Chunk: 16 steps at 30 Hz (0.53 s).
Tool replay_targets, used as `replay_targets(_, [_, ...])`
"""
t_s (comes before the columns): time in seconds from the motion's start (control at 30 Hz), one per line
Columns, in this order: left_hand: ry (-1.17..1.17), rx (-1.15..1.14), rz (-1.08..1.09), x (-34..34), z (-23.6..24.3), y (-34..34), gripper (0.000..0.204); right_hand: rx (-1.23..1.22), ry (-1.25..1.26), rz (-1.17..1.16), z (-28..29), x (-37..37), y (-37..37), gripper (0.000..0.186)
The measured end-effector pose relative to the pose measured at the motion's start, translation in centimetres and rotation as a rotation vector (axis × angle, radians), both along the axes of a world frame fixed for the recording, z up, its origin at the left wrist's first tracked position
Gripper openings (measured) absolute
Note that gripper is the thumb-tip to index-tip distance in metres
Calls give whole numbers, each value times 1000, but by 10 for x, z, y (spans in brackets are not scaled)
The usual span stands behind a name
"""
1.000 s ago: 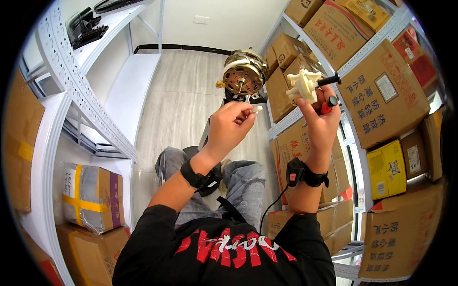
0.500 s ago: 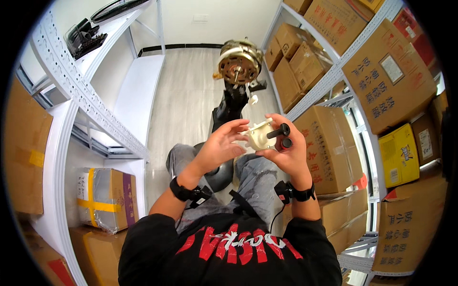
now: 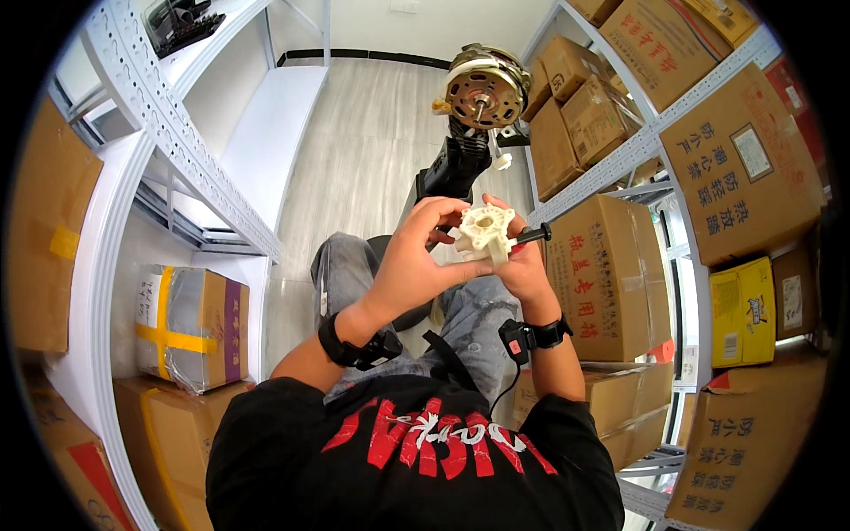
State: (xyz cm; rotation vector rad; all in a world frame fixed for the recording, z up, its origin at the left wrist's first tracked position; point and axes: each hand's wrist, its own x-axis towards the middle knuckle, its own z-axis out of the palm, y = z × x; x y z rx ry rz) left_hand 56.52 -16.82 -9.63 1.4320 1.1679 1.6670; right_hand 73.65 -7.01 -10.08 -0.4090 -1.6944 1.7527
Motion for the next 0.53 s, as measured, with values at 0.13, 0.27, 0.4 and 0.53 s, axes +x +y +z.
replay_targets(0.13, [45, 51, 10, -7, -2, -2, 73, -8, -31, -3, 0, -3, -3, 81])
replay_targets(0.27, [-81, -11, -97, -19, -4, -14, 77, 80, -44, -31, -3, -10, -7, 79])
replay_targets(0.4, [-266, -104, -241, -38, -15, -23, 85, 233, -257, -104, 9, -21, -19, 77])
replay_targets(0.53, [-336, -20, -330, -55, -30, -34, 92, 514, -298, -68, 27, -40, -34, 80])
